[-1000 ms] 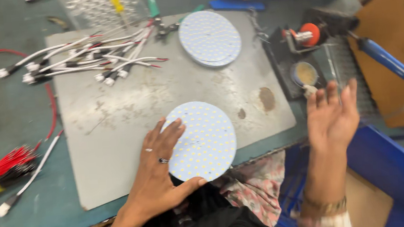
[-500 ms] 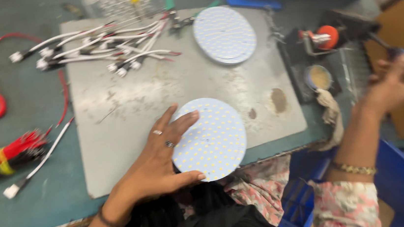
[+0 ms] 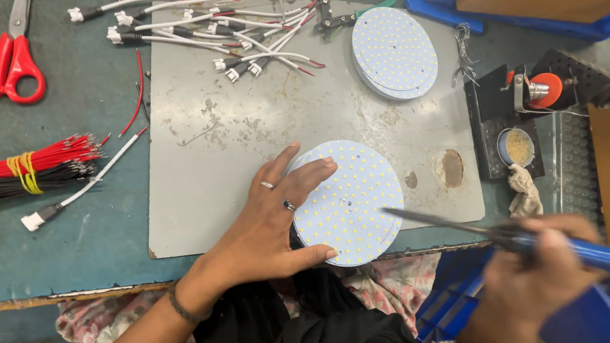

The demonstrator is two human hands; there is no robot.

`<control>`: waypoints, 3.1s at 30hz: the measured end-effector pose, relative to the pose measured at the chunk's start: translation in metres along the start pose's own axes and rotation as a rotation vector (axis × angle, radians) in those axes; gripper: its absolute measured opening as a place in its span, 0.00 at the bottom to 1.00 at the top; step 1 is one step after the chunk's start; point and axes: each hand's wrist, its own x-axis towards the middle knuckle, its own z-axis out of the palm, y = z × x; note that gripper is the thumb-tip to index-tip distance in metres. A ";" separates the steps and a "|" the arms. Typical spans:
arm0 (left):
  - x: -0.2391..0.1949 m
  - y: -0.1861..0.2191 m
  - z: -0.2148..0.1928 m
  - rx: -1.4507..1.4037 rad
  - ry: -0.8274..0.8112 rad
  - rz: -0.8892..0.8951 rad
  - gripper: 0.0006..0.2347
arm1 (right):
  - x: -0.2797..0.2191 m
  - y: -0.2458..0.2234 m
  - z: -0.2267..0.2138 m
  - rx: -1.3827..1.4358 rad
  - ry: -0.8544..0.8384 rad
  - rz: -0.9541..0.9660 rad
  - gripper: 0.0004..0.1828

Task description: The person wipes the work surface with a cloth, then picks up circular LED modules and places them on the table. Using a soldering iron and solder wire, the person solders wires to the LED modules, handling each module one at a time and stacking completed units.

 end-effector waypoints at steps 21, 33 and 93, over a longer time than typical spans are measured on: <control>0.003 0.000 -0.002 0.005 -0.012 -0.012 0.43 | 0.019 -0.014 0.062 0.089 -0.196 0.170 0.08; 0.004 0.001 -0.002 0.001 -0.017 -0.020 0.43 | 0.019 -0.015 0.061 0.082 -0.246 0.146 0.08; 0.024 -0.002 -0.012 0.105 0.011 0.018 0.21 | -0.086 0.051 0.084 -0.084 -0.356 -0.338 0.20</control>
